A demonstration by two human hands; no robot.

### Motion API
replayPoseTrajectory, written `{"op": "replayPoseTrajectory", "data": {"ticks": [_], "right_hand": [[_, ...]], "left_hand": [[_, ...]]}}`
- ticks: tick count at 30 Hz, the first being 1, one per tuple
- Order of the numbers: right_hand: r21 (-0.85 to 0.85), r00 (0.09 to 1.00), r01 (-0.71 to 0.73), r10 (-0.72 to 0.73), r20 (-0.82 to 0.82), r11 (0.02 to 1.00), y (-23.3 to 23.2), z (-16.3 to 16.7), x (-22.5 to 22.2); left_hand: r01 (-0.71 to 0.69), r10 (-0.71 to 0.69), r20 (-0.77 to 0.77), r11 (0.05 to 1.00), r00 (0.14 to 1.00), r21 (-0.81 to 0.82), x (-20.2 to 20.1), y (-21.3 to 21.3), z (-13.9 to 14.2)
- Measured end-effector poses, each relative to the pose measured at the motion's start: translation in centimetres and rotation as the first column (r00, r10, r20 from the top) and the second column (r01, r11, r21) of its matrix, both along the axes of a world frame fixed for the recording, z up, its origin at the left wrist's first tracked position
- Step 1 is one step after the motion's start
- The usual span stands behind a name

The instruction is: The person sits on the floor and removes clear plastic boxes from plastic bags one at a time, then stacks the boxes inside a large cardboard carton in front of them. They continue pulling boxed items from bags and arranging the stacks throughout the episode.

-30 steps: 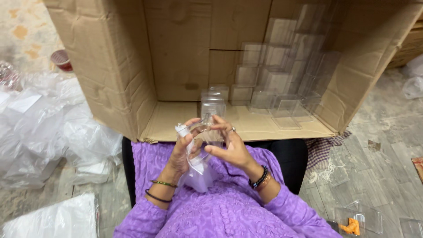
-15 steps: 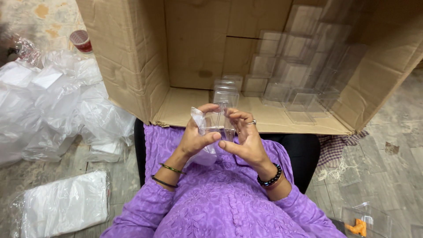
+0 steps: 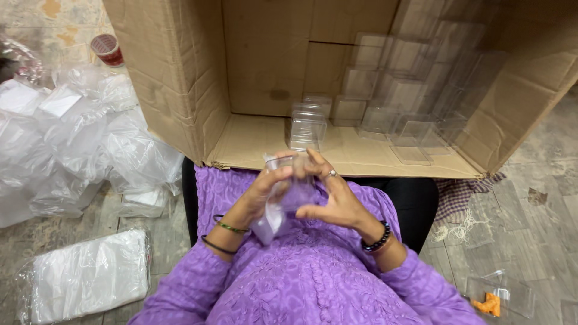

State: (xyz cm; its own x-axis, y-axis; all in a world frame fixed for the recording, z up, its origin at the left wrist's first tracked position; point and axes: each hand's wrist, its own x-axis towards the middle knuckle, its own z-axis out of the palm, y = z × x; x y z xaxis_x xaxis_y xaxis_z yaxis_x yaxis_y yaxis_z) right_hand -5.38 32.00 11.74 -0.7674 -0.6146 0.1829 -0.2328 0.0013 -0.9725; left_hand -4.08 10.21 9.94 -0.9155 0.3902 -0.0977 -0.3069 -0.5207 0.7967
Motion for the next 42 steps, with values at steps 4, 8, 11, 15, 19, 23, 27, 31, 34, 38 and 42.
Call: {"op": "replayPoseTrajectory", "data": {"ticks": [4,8,11,15,19,23,27,31,34,38,42], "right_hand": [[0.170,0.967,-0.076,0.114,-0.227,0.982,2.0,-0.8,0.2],[-0.105,0.997,-0.074,0.071,-0.036,0.992,1.7,-3.0,0.1],[-0.239,0.983,0.069,-0.025,0.182,0.969,1.0,-4.1,-0.2],[-0.382,0.973,0.041,0.050,0.226,0.923,0.1,-4.4,0.0],[-0.333,0.953,0.018,0.085,0.291,0.943,0.0,-3.5,0.1],[0.220,0.890,0.307,-0.197,-0.412,0.926,1.4,-2.6,-3.5],[0.315,0.592,0.492,-0.047,-0.805,0.811,1.1,-4.1,-8.8],[0.436,0.522,0.512,0.136,-0.842,0.740,0.3,-5.4,-10.5],[0.319,0.717,0.459,-0.134,-0.684,0.829,0.2,-4.7,-8.4],[-0.260,0.995,0.100,-0.093,0.038,0.960,-0.3,-4.0,-3.7],[-0.096,0.965,0.173,-0.150,0.215,0.980,-1.4,-5.1,-1.5]], "left_hand": [[0.128,-0.122,0.261,0.992,0.958,-0.006,1.6,0.1,-2.8],[0.071,-0.049,0.140,0.986,0.989,-0.150,1.4,0.2,-4.2],[-0.119,0.051,-0.229,0.949,0.972,-0.293,0.6,-0.1,-3.5],[-0.214,0.089,-0.349,0.916,0.933,-0.340,0.9,0.5,-2.0],[-0.224,0.122,-0.276,0.900,0.953,-0.374,1.5,1.4,-2.7],[-0.304,0.245,-0.190,0.856,0.951,-0.418,-0.2,0.3,-5.0],[-0.313,0.328,0.228,0.945,0.917,-0.099,-3.6,-2.2,-6.0],[-0.309,0.291,0.164,0.946,0.943,0.101,-4.6,-2.3,-4.4],[-0.353,0.342,-0.120,0.931,0.932,-0.092,-3.9,-1.3,-2.2],[-0.411,0.306,-0.367,0.876,0.878,-0.253,-3.0,0.0,0.1],[-0.544,0.313,-0.544,0.768,0.778,-0.336,-3.2,1.7,0.7]]}}
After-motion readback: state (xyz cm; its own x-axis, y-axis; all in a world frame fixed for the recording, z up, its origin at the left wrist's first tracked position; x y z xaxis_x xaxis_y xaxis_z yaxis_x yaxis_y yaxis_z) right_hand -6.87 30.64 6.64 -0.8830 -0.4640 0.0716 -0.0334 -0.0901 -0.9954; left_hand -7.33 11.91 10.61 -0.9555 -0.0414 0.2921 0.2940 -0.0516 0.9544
